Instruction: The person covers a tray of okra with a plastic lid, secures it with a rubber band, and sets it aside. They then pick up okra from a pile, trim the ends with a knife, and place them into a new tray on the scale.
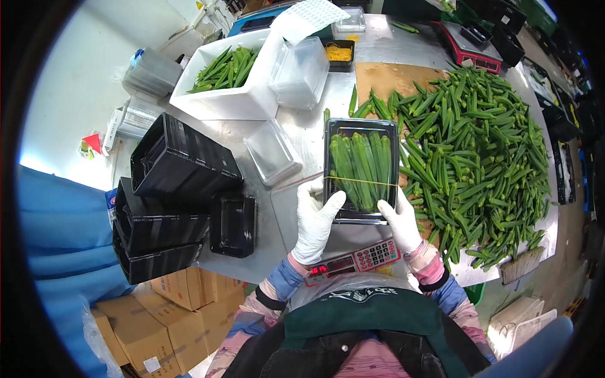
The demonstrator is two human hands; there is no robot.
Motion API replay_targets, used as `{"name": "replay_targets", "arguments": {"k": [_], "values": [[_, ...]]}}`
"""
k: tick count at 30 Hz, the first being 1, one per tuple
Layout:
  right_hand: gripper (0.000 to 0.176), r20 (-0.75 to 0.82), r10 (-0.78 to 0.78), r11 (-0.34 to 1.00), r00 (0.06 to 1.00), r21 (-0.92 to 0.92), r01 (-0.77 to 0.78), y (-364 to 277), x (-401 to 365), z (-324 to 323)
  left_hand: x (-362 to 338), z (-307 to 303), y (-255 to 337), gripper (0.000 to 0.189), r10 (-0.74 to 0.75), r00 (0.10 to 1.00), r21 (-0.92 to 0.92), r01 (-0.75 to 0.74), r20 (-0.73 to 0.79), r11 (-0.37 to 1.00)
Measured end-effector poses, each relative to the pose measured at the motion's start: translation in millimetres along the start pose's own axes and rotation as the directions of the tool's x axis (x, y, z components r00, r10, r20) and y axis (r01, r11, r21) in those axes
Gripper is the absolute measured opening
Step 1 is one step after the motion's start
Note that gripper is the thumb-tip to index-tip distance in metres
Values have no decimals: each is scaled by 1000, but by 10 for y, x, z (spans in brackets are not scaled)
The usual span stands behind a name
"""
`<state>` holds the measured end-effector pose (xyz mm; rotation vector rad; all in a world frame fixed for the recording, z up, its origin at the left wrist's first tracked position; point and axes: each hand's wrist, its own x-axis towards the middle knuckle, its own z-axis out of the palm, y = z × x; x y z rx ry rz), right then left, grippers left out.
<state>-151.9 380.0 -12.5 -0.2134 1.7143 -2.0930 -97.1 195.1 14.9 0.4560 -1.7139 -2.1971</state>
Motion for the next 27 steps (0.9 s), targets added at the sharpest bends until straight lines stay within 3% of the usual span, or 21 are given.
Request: {"name": "replay_targets", "arguments": {"k": [2, 3, 4, 6, 8, 9, 12, 15, 16, 18, 19, 20, 23, 26, 27], "values": [[49, -27, 74, 994, 997, 80, -71, -17, 148, -28, 58, -21, 12, 40, -19, 1000, 13, 19, -9, 1000], [48, -28, 94, 992, 995, 92, -91, 13, 255, -87, 123, -146, -94, 42, 126, 992, 224, -123, 2, 967], [47, -29, 112, 989, 993, 104, -108, 55, 379, -156, 162, -255, -50, 42, 48, 999, 166, -48, 4, 985], [44, -59, 120, 990, 991, 85, -115, 183, 673, -317, 202, -379, 83, 43, 63, 992, 83, -54, -108, 995], [41, -121, 239, 949, 964, 239, -205, 55, 954, -408, 228, -624, 165, 47, 64, 965, 142, -28, -255, 989], [30, -153, 199, 948, 968, 280, -151, 68, 1129, -450, 221, -765, 206, 48, 52, 949, 147, -7, -309, 989], [28, -219, 155, 973, 963, 204, -110, 180, 1745, -752, 164, -1217, 219, 49, 54, 881, 213, 54, -469, 976], [32, -235, 38, 962, 971, 273, 28, -38, 2245, -866, 71, -1488, 206, 52, 63, 820, 253, 101, -569, 962], [48, -199, -11, 948, 980, 309, 74, -14, 2464, -972, 44, -1549, 195, 49, 68, 814, 265, 108, -577, 958], [75, -298, 69, 980, 952, 200, -8, -137, 2672, -969, 17, -1592, 187, 45, 37, 800, 238, 134, -599, 962], [99, -250, 91, 986, 964, 160, -51, -151, 2654, -956, 8, -1614, 172, 42, 28, 797, 242, 149, -603, 959], [98, -177, 110, 992, 978, 75, -98, -159, 2608, -953, -2, -1668, 127, 41, 27, 805, 249, 151, -592, 957], [65, -157, 128, 991, 979, -26, -133, 187, 2268, -877, -39, -1861, -51, 39, 24, 802, 275, 176, -597, 945], [49, -119, 285, 949, 951, -106, -297, 405, 1701, -969, -178, -2294, -369, 37, 163, 829, 465, 127, -536, 876], [45, -123, 267, 956, 956, -88, -279, 493, 1503, -1012, -211, -2257, -341, 37, 213, 828, 513, 103, -519, 852]]}}
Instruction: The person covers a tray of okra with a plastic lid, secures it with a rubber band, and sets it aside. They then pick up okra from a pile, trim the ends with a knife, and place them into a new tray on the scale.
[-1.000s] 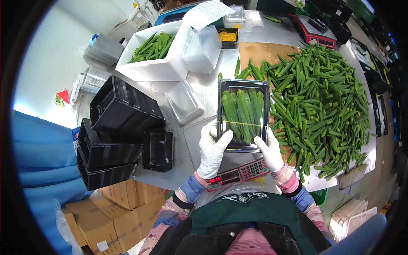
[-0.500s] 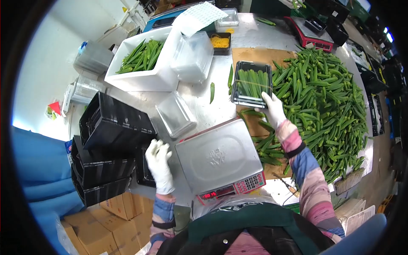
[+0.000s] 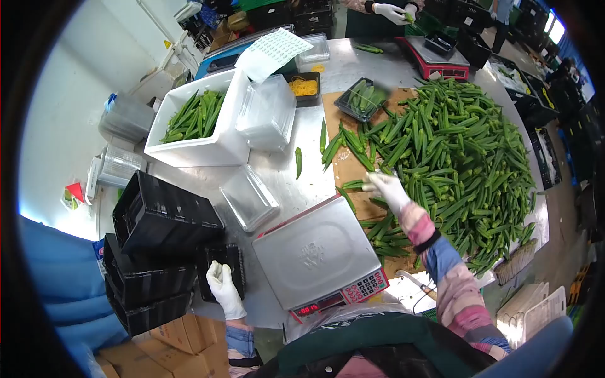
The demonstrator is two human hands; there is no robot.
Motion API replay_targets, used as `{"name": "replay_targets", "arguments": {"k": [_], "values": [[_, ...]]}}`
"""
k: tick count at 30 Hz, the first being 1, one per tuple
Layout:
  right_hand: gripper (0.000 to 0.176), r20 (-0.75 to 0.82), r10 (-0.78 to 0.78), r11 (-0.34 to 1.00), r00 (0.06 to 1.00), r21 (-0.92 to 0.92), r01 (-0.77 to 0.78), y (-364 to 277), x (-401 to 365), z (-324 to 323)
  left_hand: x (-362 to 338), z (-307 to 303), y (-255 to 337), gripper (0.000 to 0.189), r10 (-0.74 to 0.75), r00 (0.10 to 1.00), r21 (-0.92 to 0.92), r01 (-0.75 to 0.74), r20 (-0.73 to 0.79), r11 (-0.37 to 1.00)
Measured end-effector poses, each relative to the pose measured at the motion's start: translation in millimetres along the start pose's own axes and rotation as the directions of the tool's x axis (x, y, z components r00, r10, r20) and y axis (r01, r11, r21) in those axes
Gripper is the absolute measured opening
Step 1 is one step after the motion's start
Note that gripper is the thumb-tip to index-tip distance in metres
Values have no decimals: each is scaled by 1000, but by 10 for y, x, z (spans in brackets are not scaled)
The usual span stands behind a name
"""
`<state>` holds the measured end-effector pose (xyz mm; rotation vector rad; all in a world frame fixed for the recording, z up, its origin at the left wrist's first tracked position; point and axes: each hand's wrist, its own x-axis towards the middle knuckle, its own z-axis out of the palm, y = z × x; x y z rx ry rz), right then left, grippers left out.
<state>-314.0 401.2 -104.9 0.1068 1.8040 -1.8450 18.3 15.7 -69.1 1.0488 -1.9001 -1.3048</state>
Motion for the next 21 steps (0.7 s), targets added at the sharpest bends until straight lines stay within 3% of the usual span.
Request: {"name": "replay_targets", "arguments": {"k": [3, 5, 7, 8, 11, 17, 21], "values": [[34, -61, -50, 997, 997, 62, 54, 386, -451, -144, -76, -105, -101, 37, -26, 1000, 248, 27, -9, 968], [34, -112, -19, 998, 993, -63, 12, 601, -682, -235, -68, -205, -420, 33, -50, 997, 224, 37, 53, 974], [32, -146, 19, 997, 989, -68, -29, 829, -848, -268, -115, -195, -475, 30, -97, 989, 265, 65, 111, 962], [30, -155, 14, 997, 988, -68, -25, 911, -917, -267, -127, -179, -496, 27, -40, 996, 287, 17, 74, 958], [27, -164, 3, 998, 986, -57, -12, 995, -982, -260, -69, -167, -500, 23, -72, 996, 184, 60, 58, 981], [26, -179, 0, 998, 984, -62, -11, 1050, -927, -241, 48, -245, -502, 18, -96, 992, 253, 73, 82, 965], [26, -177, -25, 997, 984, -83, 10, 1074, -940, -229, 117, -290, -563, 14, -129, 991, 185, 120, 40, 975]]}}
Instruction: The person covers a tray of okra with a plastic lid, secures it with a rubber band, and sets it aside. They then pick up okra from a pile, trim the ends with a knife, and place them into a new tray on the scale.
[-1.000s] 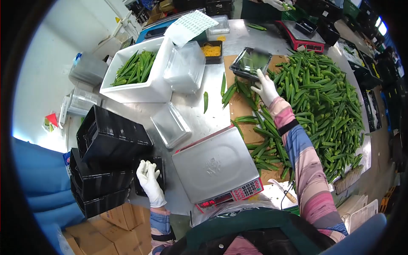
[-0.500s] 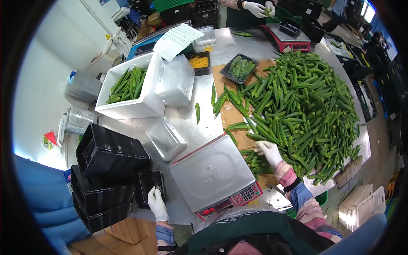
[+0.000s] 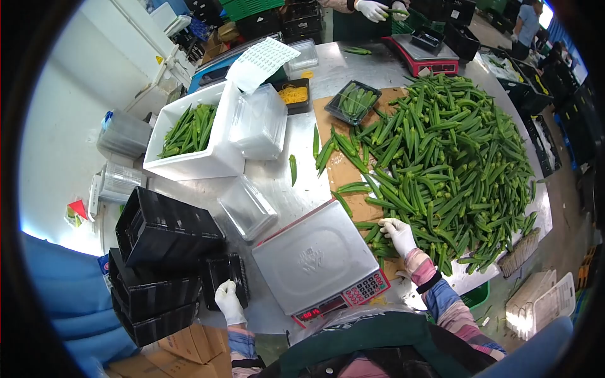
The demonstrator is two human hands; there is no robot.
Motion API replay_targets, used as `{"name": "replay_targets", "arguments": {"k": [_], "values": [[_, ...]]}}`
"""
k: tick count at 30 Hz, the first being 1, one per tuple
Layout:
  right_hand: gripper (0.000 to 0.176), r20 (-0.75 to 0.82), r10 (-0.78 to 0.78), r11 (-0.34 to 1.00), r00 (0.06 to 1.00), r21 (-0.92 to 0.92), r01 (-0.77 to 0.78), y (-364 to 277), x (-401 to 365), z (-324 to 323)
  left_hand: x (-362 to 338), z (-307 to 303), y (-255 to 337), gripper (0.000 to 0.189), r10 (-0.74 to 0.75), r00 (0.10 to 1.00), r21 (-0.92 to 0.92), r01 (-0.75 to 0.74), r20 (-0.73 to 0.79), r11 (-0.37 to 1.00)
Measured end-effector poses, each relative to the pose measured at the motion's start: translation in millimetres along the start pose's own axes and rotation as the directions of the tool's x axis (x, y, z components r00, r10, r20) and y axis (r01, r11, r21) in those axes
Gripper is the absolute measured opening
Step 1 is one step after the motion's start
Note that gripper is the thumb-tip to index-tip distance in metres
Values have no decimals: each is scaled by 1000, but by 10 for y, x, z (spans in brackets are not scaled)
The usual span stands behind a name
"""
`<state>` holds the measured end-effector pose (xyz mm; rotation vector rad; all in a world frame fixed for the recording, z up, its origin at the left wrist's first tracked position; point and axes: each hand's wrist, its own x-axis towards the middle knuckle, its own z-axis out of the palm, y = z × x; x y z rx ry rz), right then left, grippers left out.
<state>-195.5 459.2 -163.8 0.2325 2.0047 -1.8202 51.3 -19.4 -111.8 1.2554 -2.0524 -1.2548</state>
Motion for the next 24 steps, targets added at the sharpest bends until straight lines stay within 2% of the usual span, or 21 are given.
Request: {"name": "replay_targets", "arguments": {"k": [2, 5, 8, 10, 11, 12, 14, 16, 17, 18, 20, 21, 22, 24], "values": [[24, -38, -15, 999, 999, 29, 16, -29, -52, 44, 7, 0, 8, 11, -43, 999, -103, 41, -14, 994], [24, -65, -39, 999, 997, 24, 41, -91, -162, 37, 66, -11, -50, 7, -66, 998, -83, 65, -14, 994], [24, -100, -83, 995, 992, 46, 88, -97, -291, -3, -59, 45, 74, 10, 79, 991, 88, -69, -108, 994], [24, -130, -85, 993, 988, 73, 95, -211, -446, -65, -49, 106, -39, 12, 243, 948, 203, -202, -205, 958], [23, -129, -80, 996, 988, 15, 82, -254, -525, -128, -76, 97, -79, 13, 324, 915, 270, -257, -241, 928], [24, -146, -96, 995, 985, 26, 100, -243, -578, -169, -165, 109, 125, 14, 294, 922, 264, -227, -252, 937], [25, -156, -126, 990, 980, 42, 134, -231, -700, -250, -174, 74, 83, 14, 401, 873, 288, -322, -278, 902], [26, -195, -115, 990, 974, 61, 129, -225, -824, -279, -401, 72, 592, 13, 555, 778, 375, -440, -295, 816], [27, -208, -76, 995, 975, 45, 87, -258, -908, -289, -524, 77, 836, 14, 643, 726, 390, -534, -242, 750], [31, -191, -108, 994, 976, -44, 102, -245, -966, -318, -700, 136, 1117, 16, 689, 700, 331, -615, -188, 715], [31, -173, -124, 992, 977, -11, 124, -194, -1090, -285, -959, 306, 1434, 18, 761, 648, 205, -741, -30, 639], [30, -173, -18, 998, 985, 49, 27, -305, -1215, -212, -1055, 416, 1516, 20, 788, 603, 172, -795, 122, 582], [29, -136, -15, 999, 991, 35, 20, -155, -1224, -218, -1147, 517, 1566, 21, 799, 537, 125, -843, 270, 524], [29, -91, -126, 992, 988, -44, 122, 41, -1315, -163, -1288, 746, 1442, 22, 728, 394, 93, -904, 561, 417]]}}
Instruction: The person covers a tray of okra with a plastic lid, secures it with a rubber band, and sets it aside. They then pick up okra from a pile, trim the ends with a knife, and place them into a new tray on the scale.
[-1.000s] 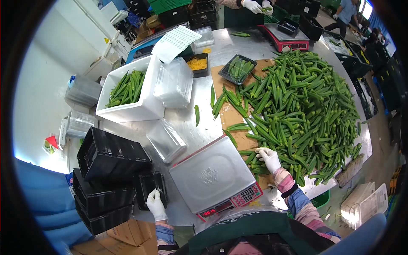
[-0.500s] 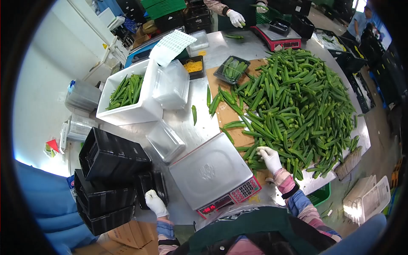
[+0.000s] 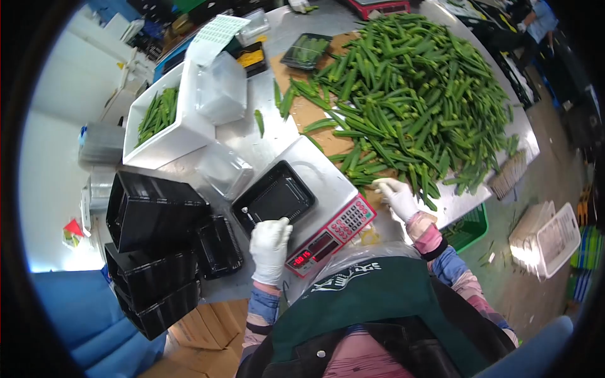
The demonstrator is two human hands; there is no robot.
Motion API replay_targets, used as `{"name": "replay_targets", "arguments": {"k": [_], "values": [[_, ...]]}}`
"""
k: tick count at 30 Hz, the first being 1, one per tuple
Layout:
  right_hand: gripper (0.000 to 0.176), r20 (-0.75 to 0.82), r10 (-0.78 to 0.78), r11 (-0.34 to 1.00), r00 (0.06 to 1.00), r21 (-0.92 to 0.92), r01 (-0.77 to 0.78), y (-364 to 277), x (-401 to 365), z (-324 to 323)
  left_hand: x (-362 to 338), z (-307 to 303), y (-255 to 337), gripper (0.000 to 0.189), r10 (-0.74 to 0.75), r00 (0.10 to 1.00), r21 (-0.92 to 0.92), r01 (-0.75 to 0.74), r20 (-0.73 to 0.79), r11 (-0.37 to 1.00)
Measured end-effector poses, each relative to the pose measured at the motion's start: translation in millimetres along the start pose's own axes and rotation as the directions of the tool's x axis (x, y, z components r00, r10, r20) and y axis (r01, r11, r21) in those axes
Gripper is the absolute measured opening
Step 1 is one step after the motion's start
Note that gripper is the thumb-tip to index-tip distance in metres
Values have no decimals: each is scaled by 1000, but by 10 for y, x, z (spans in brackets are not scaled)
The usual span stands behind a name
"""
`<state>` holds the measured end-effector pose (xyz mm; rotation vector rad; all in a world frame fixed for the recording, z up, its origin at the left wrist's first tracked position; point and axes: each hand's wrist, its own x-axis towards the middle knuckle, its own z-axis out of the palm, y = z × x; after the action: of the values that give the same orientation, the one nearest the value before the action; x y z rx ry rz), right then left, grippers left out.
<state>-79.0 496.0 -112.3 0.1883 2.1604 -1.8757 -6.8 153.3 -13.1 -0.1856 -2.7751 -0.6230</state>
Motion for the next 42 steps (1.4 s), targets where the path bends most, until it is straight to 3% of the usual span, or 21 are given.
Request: {"name": "replay_targets", "arguments": {"k": [3, 7, 8, 10, 12, 14, 16, 18, 20, 22, 23, 26, 28, 29, 30, 33, 36, 40, 42], "values": [[27, 19, 40, 990, 999, -139, -37, 109, -261, -64, -41, 167, 101, 22, 36, 998, 16, -36, 52, 999], [25, -143, 110, 985, 984, -117, -127, 405, -402, -415, 8, -81, 268, 50, -58, 995, -120, 68, 80, 990], [25, -195, 144, 989, 970, -13, -149, 566, -357, -529, 17, -126, 323, 49, -81, 994, -149, 90, 68, 985], [24, -324, 79, 997, 943, 39, -70, 586, -248, -767, 13, -188, 414, 46, -104, 994, -198, 109, 34, 974], [23, -428, 126, 990, 895, 104, -90, 573, -10, -996, 13, -169, 490, 41, -134, 991, -226, 131, 3, 965], [22, -555, -53, 997, 830, -71, 17, 564, 295, -1178, 30, -119, 583, 39, -171, 985, -269, 159, -21, 950], [21, -599, -81, 996, 797, -84, 38, 317, 521, -1271, 70, -83, 778, 36, -166, 986, -289, 151, -28, 945], [25, -633, -205, 945, 747, -327, -18, 424, 878, -1380, 91, -29, 960, 35, -154, 988, -326, 136, -31, 936], [42, -655, -133, 895, 744, -402, -195, 280, 1098, -1388, 91, 25, 1134, 33, -153, 988, -351, 137, -18, 926], [44, -652, -85, 828, 754, -467, -311, 185, 1247, -1364, 65, 88, 1265, 32, -151, 989, -358, 142, 3, 923], [43, -657, -23, 830, 754, -433, -352, 153, 1286, -1372, 48, 100, 1339, 31, -171, 985, -365, 169, 28, 915], [41, -591, -61, 890, 805, -396, -224, 264, 1357, -1488, -39, 227, 1385, 29, -201, 978, -393, 205, 52, 896], [37, -593, -146, 972, 792, -236, 3, 244, 1257, -1559, -17, 220, 1492, 28, -221, 973, -411, 227, 63, 883], [34, -578, -84, 996, 812, -46, 71, 179, 1140, -1612, 1, 231, 1544, 28, -233, 970, -421, 239, 68, 875], [30, -551, -26, 981, 834, 148, 128, 2, 959, -1652, 18, 260, 1582, 28, -255, 962, -462, 270, 95, 845], [25, -411, 22, 854, 911, 482, 197, -58, 620, -1790, 115, 367, 1716, 27, -310, 925, -607, 378, 219, 699], [27, -284, -37, 713, 958, 665, 225, -160, 298, -1757, 315, 487, 1937, 27, -310, 853, -736, 520, 420, 434], [30, -222, -120, 680, 968, 692, 243, -274, 36, -1566, 622, 734, 2192, 33, -240, 737, -727, 671, 632, 147], [29, -197, -157, 834, 968, 499, 237, -510, -170, -1399, 721, 878, 2272, 37, -201, 682, -690, 723, 703, 40]]}}
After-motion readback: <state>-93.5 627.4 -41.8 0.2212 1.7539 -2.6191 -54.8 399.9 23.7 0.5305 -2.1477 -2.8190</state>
